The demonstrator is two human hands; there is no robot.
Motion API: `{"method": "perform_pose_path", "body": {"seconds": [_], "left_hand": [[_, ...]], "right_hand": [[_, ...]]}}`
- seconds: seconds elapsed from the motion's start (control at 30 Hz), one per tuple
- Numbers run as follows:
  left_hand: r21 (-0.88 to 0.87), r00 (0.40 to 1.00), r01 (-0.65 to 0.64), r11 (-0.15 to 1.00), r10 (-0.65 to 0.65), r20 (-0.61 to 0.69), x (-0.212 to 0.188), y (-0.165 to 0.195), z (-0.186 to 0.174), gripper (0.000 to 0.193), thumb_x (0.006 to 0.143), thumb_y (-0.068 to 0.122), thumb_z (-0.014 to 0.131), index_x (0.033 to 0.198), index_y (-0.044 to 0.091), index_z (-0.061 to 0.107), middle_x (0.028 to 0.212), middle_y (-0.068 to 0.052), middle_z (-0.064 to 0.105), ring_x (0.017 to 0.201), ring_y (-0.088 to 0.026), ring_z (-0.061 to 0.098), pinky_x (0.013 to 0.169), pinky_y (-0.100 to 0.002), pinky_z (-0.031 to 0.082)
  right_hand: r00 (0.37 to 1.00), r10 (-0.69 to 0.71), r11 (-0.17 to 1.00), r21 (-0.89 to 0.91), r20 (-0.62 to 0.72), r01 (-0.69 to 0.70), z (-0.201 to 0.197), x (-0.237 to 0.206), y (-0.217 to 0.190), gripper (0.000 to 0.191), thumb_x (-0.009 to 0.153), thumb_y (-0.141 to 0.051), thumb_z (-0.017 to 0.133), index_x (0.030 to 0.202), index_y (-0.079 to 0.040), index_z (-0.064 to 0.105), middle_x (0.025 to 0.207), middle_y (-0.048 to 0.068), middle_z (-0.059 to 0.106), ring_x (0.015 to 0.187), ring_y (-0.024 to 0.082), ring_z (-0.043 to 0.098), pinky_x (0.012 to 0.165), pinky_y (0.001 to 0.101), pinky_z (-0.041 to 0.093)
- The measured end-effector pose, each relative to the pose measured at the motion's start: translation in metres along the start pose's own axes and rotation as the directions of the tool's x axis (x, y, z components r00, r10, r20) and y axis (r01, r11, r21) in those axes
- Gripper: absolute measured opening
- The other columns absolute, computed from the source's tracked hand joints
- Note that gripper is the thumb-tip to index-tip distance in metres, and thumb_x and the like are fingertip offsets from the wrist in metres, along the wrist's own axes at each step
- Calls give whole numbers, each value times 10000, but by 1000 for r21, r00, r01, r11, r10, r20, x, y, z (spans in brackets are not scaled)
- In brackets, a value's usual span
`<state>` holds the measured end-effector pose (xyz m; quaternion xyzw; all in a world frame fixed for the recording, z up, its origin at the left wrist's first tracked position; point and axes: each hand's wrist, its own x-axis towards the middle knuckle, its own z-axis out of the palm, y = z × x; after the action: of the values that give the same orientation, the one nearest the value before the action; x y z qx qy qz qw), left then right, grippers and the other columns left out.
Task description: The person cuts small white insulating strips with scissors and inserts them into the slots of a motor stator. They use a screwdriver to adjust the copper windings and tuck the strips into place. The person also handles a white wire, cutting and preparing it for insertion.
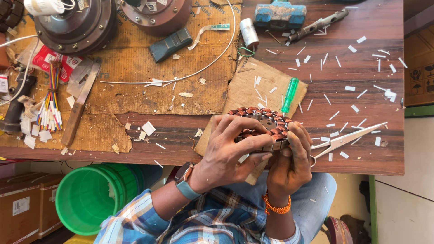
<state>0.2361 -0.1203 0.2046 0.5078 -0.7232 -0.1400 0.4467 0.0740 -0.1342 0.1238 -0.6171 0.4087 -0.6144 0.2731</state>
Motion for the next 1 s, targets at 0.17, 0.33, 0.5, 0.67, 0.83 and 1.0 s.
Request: {"method": "perform_pose_path", "body": {"seconds": [0.17,0.33,0.5,0.67,0.83,1.0], "left_hand": [[4,994,49,999,-49,101,11,2,-2,352,895,200,798,1227,287,723,1165,55,633,1040,-192,569,953,-360,394],[4,992,-26,1000,25,122,13,-6,2,393,905,229,812,1275,244,682,1201,22,637,1091,-228,578,976,-390,404],[-60,999,-12,998,15,37,6,-15,6,567,872,225,821,1370,81,591,1258,-76,629,1116,-276,596,989,-435,432],[108,996,-37,993,46,-78,1,-13,19,499,860,279,815,1275,78,624,1183,-70,635,1102,-286,606,991,-440,443],[123,997,-28,992,37,-73,1,-16,22,438,856,318,821,1186,89,647,1087,-50,648,982,-248,608,935,-434,421],[139,996,-76,987,81,-31,4,-16,19,450,860,338,836,1211,118,660,1079,-28,669,968,-231,611,915,-414,425]], "right_hand": [[998,7,996,84,-65,-1,4,4,8,315,1076,72,482,1331,-15,644,1410,142,652,1364,280,580,1199,425,460],[994,25,994,112,-105,-13,4,4,9,317,1070,70,459,1302,-10,658,1388,143,661,1335,283,591,1173,415,477],[998,3,998,56,-63,0,2,4,7,308,1054,90,474,1276,-8,663,1369,146,673,1344,296,585,1192,424,459],[999,-18,999,27,-37,19,1,6,8,329,1038,98,473,1280,-22,661,1378,142,667,1339,294,594,1185,428,466],[999,4,998,60,-45,-2,5,7,9,344,1041,109,457,1285,-21,662,1364,123,669,1328,275,589,1186,412,463],[996,35,999,4,-82,-35,7,5,5,334,1040,131,458,1272,15,669,1331,133,664,1292,274,601,1154,396,478]]}}
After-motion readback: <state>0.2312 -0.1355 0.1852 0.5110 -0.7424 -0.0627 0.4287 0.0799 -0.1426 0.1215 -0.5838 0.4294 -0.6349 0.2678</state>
